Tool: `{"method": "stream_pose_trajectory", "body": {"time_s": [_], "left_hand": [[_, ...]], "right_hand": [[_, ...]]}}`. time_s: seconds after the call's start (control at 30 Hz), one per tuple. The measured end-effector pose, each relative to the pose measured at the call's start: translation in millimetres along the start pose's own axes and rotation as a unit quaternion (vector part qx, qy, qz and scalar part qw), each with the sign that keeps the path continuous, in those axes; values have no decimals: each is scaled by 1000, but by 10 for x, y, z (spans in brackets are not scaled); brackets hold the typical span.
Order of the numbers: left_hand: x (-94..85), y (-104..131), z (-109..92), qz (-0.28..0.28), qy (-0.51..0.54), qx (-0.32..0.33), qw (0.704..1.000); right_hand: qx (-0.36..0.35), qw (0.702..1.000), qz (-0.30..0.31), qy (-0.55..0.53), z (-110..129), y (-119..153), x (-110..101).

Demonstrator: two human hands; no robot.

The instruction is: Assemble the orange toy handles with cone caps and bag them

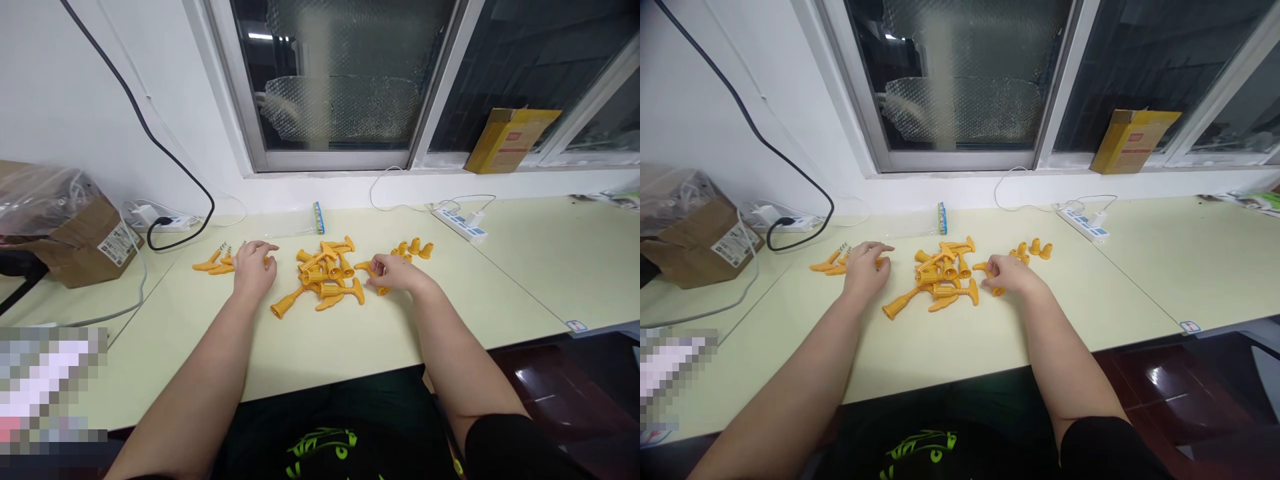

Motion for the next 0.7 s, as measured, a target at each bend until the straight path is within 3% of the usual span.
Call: {"method": "stream_pose_trajectory", "body": {"time_s": [0.13, 0.23, 0.33, 0.4, 0.53, 0.7], "left_hand": [[9, 26, -147, -15, 25, 55, 998], [2, 48, -240, -22, 51, 102, 993], [-7, 85, -345, -2, 87, 144, 986], [-6, 119, -424, 17, 108, 165, 980], [13, 204, -604, 32, 140, 228, 963], [74, 260, -769, 61, 162, 280, 944]], "right_hand": [[55, 998, 40, 10, -126, -37, 76], [55, 998, -20, -7, -109, -93, 69], [21, 984, -110, -139, -3, -135, 46], [-7, 954, -121, -273, 99, -147, 74], [-44, 877, -6, -478, 357, -134, 248], [-36, 820, 99, -562, 565, -67, 406]]}}
Point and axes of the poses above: each hand's wrist, its own y-axis away from the middle knuckle, its own x-axis out of the palm, z = x × y, the point moved 4 cm from there along -y, towards the middle knuckle, and after that the axes turned 1 degree about z, right-handed, at the moved point
